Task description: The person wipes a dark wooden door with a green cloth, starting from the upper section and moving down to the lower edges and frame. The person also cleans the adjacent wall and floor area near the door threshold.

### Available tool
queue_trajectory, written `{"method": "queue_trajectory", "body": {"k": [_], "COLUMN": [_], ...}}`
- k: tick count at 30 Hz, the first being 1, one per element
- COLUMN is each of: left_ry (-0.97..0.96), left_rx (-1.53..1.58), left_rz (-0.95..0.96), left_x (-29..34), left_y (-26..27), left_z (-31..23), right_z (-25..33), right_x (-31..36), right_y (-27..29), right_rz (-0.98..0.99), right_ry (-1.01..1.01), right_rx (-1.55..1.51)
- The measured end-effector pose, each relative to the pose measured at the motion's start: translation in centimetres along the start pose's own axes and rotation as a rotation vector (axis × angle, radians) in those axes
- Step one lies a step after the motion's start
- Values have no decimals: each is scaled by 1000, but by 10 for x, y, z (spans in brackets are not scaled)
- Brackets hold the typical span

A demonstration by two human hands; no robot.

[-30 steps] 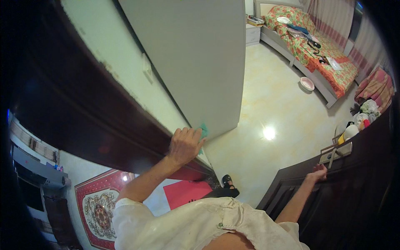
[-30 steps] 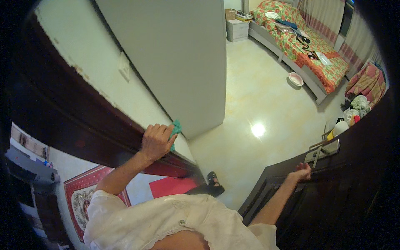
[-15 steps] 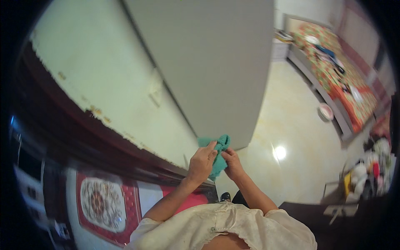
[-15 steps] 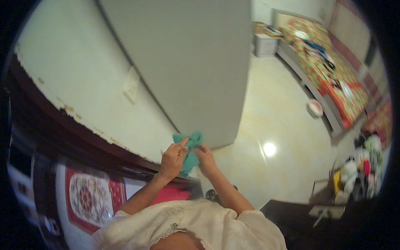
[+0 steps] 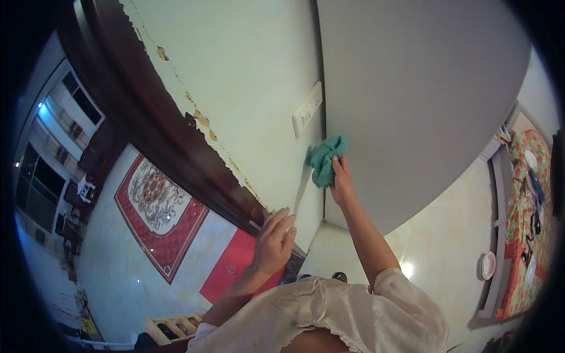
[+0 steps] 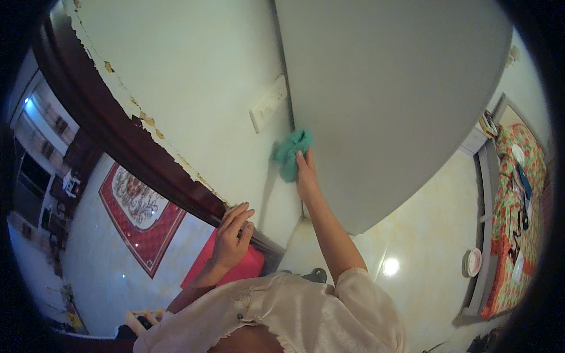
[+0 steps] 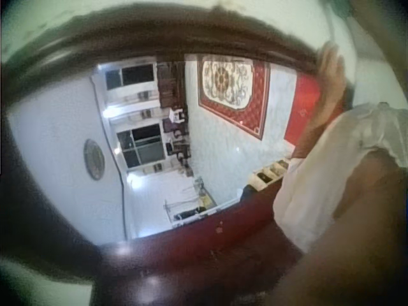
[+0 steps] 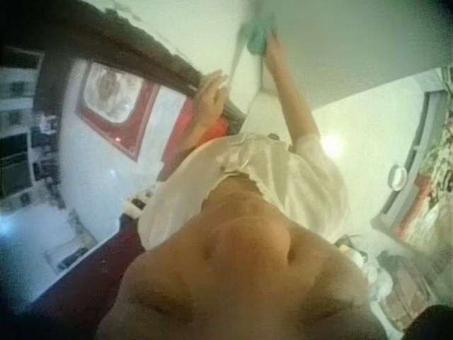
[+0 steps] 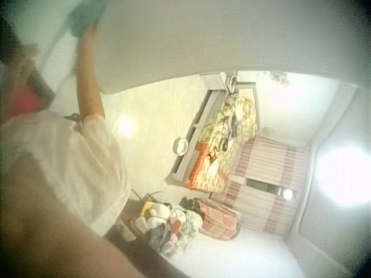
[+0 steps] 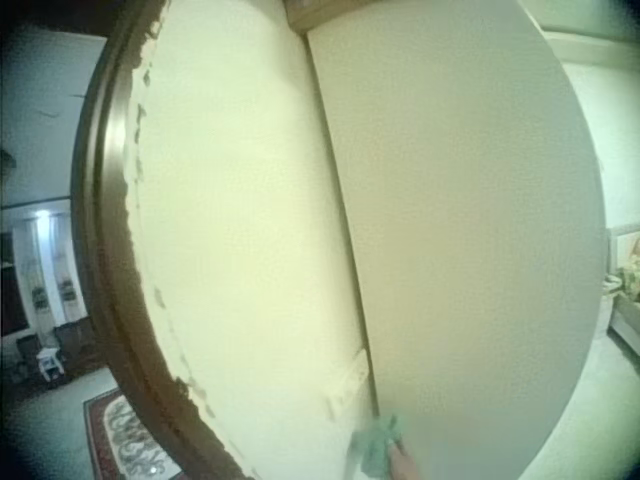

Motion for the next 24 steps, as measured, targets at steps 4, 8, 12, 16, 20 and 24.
{"method": "queue_trajectory", "body": {"k": [4,8,12,16,20,24], "left_ry": [72,152,90,-53,-131,-181], "left_rx": [-51,-55,-132,-203,-255,-279], "left_rz": [-78,-192,-333,-417,-442,-505], "left_x": [6,23,25,13,6,-6], "left_y": [3,17,39,58,69,76], "left_z": [-10,-3,-17,-34,-40,-40], "right_z": [-28,-56,-24,20,105,173], "right_x": [-30,14,106,91,16,-32], "right_y": [-33,-71,-147,-185,-228,-243], "right_rz": [-36,24,412,529,437,374], "right_ry": [63,301,775,1062,1080,979], "right_rx": [332,456,721,955,925,762]}}
Point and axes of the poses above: each hand's wrist, its own x-axis away from the middle knuckle, its own y-axis out of the back of the hand, z = x × y, the point moved 5 cm from there along -x, towards the middle knuckle, and after that the axes turned 7 degrees about -x, right-handed, at the moved point
